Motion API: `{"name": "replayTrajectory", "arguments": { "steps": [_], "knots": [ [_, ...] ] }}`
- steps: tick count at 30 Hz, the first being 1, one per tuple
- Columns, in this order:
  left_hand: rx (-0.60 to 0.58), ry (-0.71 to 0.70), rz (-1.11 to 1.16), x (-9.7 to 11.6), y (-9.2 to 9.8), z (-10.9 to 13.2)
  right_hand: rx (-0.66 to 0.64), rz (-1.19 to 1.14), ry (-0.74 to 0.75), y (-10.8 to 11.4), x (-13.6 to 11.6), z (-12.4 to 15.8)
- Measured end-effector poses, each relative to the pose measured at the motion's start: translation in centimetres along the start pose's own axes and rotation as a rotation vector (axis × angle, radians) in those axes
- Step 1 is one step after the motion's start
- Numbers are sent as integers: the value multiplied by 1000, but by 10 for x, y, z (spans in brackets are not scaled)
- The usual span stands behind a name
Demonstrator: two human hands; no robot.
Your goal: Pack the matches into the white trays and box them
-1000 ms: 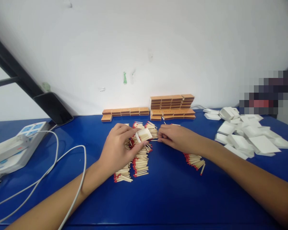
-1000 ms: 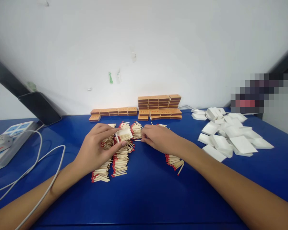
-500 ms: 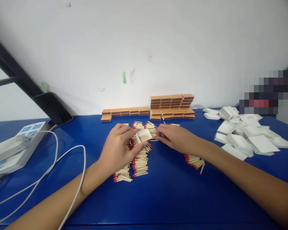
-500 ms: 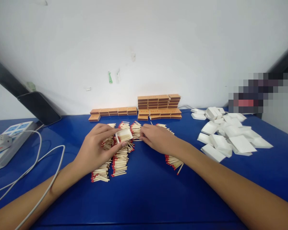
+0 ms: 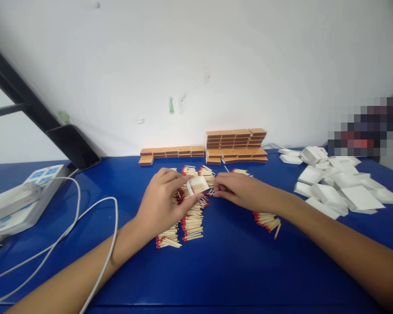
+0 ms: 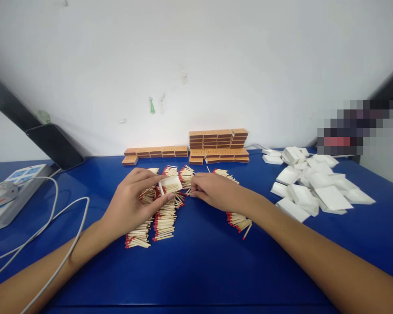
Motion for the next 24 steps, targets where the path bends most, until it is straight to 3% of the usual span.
{"name": "replayTrajectory", "arguments": {
  "steps": [6, 15, 20, 24],
  "knots": [
    [5, -2, 1, 0, 0, 0, -43, 48, -61, 7, -1, 4],
    [-20, -8, -14, -2, -2, 2, -27, -207, -144, 38, -10, 8],
    [-62, -20, 39, 2, -5, 3, 106, -161, -13, 28, -25, 7],
    [-79, -56, 104, 7, -6, 5, 122, -81, 53, 12, -36, 9]
  ]
}}
Point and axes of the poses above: each hand's wrist, its own z-axis away from the middle knuckle, its own y-axis out of the back of the hand, x = y × z, the point moved 3 cm from there along -z, towards the middle knuckle, and after that the axes turned 9 degrees about x, right-handed, at the moved point
